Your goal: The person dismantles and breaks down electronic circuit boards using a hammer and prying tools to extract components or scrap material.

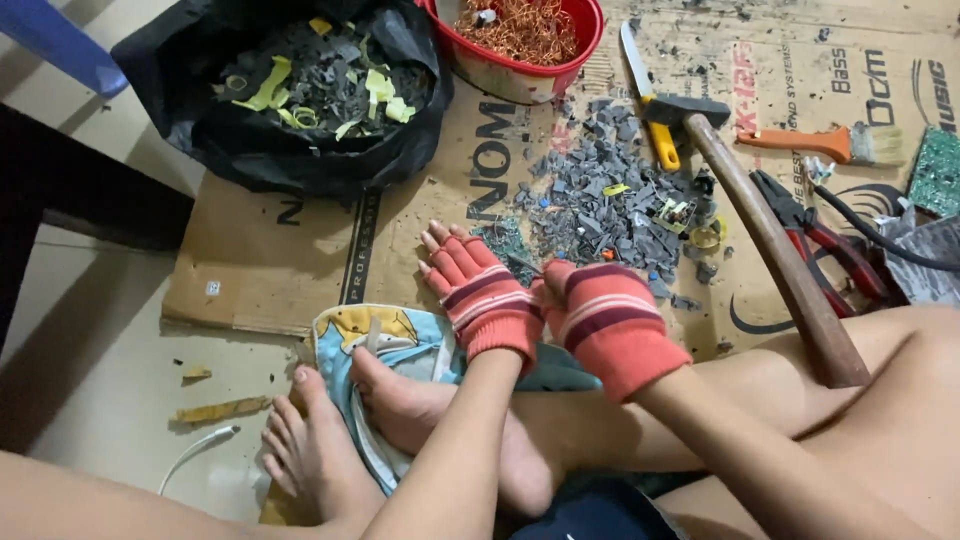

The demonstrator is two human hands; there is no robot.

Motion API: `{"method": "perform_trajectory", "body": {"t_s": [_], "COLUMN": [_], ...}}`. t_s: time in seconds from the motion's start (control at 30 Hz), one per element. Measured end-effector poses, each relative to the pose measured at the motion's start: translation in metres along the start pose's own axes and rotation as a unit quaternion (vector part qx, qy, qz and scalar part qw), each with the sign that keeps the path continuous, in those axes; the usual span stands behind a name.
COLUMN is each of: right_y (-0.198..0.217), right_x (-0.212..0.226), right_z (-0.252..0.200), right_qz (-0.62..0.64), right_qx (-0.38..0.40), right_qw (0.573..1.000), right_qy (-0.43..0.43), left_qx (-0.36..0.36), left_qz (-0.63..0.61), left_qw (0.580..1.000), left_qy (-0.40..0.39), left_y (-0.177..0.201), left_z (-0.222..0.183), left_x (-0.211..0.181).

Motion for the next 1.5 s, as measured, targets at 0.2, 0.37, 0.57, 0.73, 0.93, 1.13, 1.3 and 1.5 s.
{"method": "perform_trajectory", "body": {"t_s": [0.2, 0.37, 0.57, 0.73, 0.93, 1.13, 1.3, 1.5], "right_y": [-0.006, 0.022, 0.035, 0.03, 0.013, 0.009, 0.019, 0.018], "right_x": [-0.008, 0.01, 0.018, 0.02, 0.005, -0.003, 0.005, 0.016], "right_z": [0.001, -0.029, -0.031, -0.016, -0.004, 0.005, -0.012, -0.01], "right_qz": [0.05, 0.053, 0.007, 0.061, 0.169, 0.142, 0.016, -0.02], "right_qx": [0.026, 0.098, 0.077, 0.099, 0.106, 0.042, -0.021, -0.033], "right_qw": [0.998, 0.993, 0.997, 0.992, 0.976, 0.988, 0.999, 0.999], "right_qy": [-0.028, -0.03, -0.028, -0.052, -0.087, -0.04, 0.02, 0.014], "left_qx": [0.026, 0.036, 0.001, -0.028, -0.082, -0.026, -0.001, 0.005], "left_qz": [0.008, 0.005, -0.001, -0.012, 0.007, 0.006, 0.0, 0.003], "left_qw": [1.0, 0.999, 1.0, 1.0, 0.997, 1.0, 1.0, 1.0], "left_qy": [0.007, 0.012, 0.0, 0.003, -0.009, -0.006, -0.003, 0.002], "left_y": [0.027, 0.03, 0.03, 0.022, 0.02, 0.035, 0.032, 0.04], "left_z": [-0.007, -0.007, -0.011, -0.007, -0.01, -0.013, -0.011, -0.012], "left_x": [-0.005, -0.004, -0.004, -0.003, -0.003, -0.006, -0.007, -0.006]}}
Point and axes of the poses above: each hand's wrist, its own z-axis towards the middle knuckle, its own y-axis out of the back of the hand, x = y × z, the point moved 6 cm from there along z, towards the middle knuckle, and after that the axes turned 9 degrees about -y, right-handed, at the moved point
